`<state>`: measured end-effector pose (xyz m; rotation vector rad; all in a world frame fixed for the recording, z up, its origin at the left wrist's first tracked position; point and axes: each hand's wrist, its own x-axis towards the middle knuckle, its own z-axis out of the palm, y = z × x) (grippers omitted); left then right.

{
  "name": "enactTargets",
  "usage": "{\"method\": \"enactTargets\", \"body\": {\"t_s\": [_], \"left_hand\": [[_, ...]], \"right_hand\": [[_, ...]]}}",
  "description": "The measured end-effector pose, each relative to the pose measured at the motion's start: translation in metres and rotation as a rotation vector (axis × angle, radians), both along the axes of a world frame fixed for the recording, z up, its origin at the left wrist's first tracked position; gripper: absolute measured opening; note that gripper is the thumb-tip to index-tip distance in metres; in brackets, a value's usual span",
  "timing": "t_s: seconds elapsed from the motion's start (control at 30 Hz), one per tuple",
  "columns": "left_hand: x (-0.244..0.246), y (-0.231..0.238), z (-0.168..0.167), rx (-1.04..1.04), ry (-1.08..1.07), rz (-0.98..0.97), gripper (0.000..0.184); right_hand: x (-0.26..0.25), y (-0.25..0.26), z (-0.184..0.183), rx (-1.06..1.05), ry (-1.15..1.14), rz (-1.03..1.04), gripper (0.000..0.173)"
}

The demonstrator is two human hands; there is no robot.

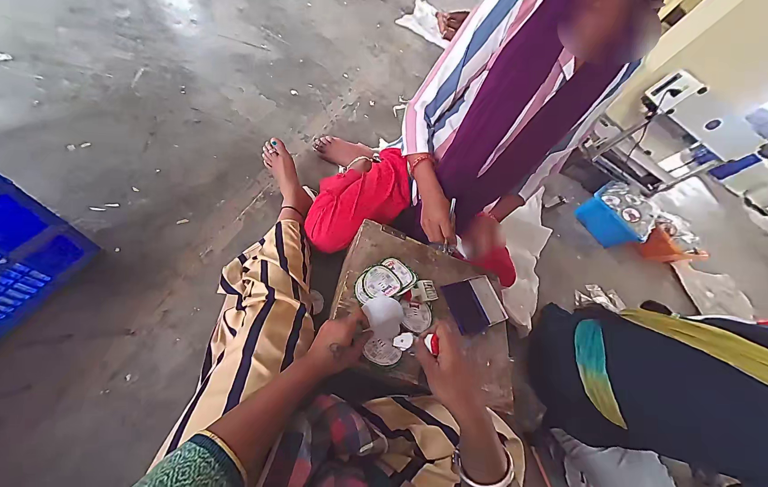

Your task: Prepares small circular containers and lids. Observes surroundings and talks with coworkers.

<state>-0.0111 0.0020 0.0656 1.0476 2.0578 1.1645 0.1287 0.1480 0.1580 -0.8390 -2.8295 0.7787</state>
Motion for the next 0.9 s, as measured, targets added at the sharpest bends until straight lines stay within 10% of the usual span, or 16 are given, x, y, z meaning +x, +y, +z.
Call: {"method": "enactTargets", "body": {"t_s": [0.37,0.5,0.9], "left_hand": [[0.001,-0.003,-0.001,0.048,0.077,-0.08,0.037],[0.005,-0.004,-0.002,0.036,0.141,-0.163,0.033],[0.005,-0.003,0.001,-0.032,0.243,-0.242,0.044]], "right_hand": [[-0.03,-0.025,-0.012,0.03,-0.411,0.044,0.041],[-0.005,0.018,0.005,0.129,0.053,-0.166,0.035],[-0.028,0.129,-0.014,0.124,-0.389,-0.598,0.051]]}}
